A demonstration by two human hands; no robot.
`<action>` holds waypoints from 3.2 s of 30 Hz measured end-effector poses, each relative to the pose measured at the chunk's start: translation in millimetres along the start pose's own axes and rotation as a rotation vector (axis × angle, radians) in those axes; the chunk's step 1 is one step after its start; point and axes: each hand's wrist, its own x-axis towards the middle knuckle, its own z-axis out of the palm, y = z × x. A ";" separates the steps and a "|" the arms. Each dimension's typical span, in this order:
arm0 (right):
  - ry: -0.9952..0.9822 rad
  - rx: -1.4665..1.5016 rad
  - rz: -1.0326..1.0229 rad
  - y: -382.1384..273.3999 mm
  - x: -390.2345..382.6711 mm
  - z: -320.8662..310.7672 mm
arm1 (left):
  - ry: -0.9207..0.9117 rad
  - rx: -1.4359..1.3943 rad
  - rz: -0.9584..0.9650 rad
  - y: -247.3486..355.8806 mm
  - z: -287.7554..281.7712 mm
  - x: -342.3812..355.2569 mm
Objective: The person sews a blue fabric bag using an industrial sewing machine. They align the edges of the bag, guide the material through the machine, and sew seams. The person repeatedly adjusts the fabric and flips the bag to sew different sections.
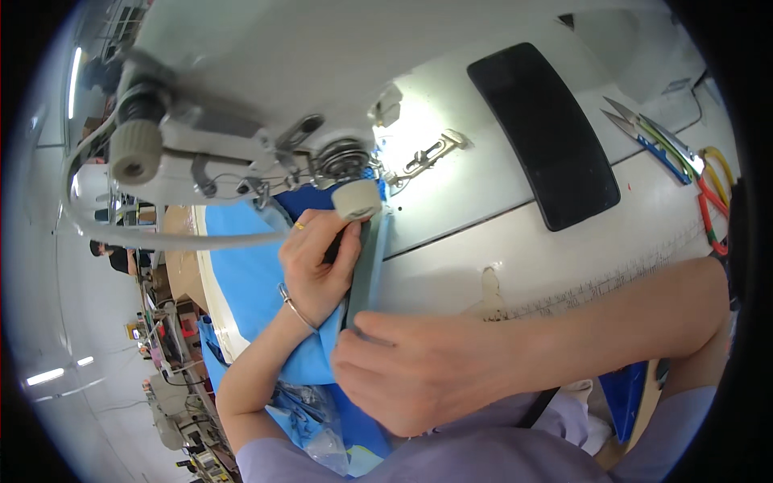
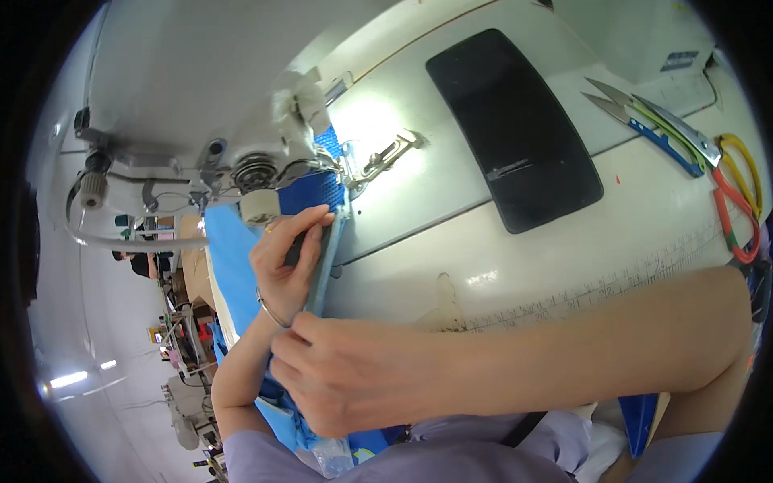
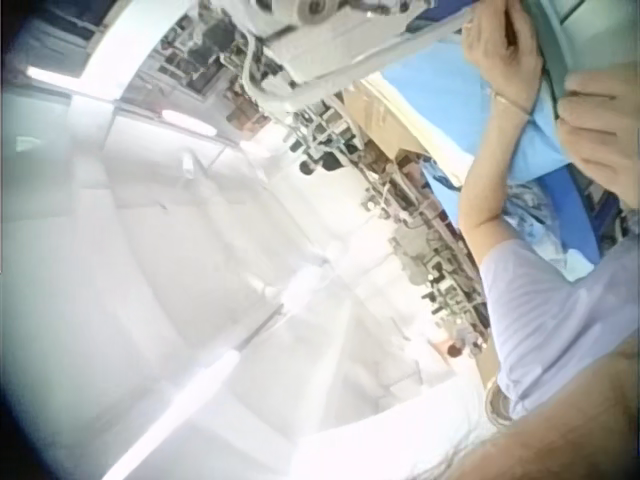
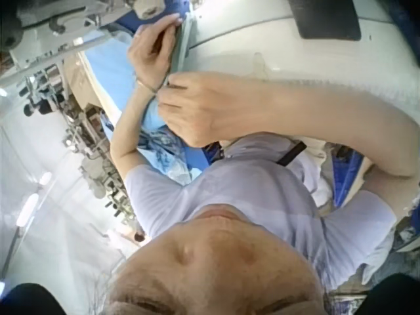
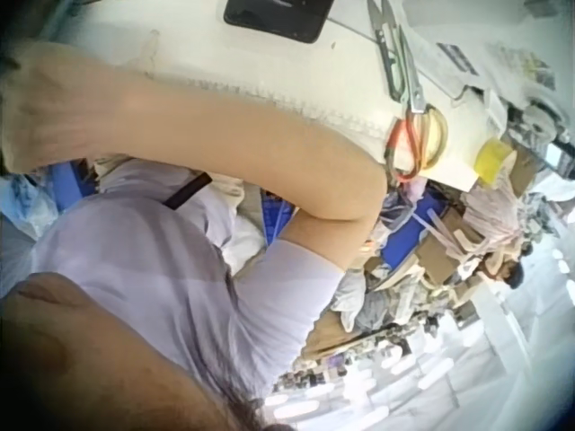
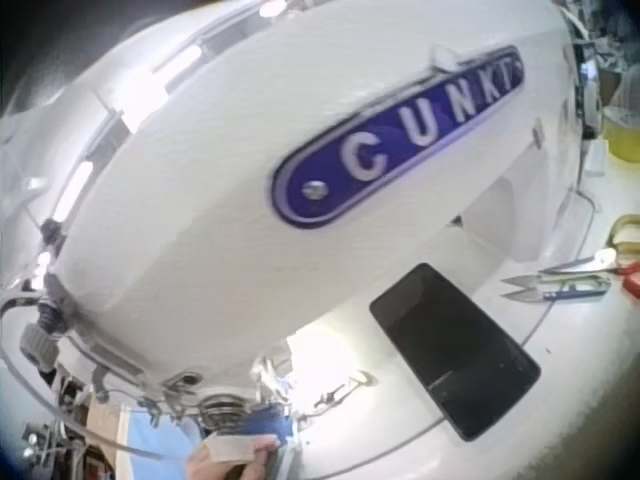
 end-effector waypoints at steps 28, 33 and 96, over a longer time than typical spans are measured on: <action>-0.367 0.532 0.679 29.6 -11.5 -6.1 | 0.055 0.312 0.495 -39.9 13.4 19.0; -0.312 0.415 0.527 31.1 -16.4 -1.6 | 0.131 0.181 0.478 -46.0 14.5 21.7; -0.225 0.434 1.033 22.1 3.8 4.4 | 0.221 -0.443 -1.053 -124.0 -125.9 -90.3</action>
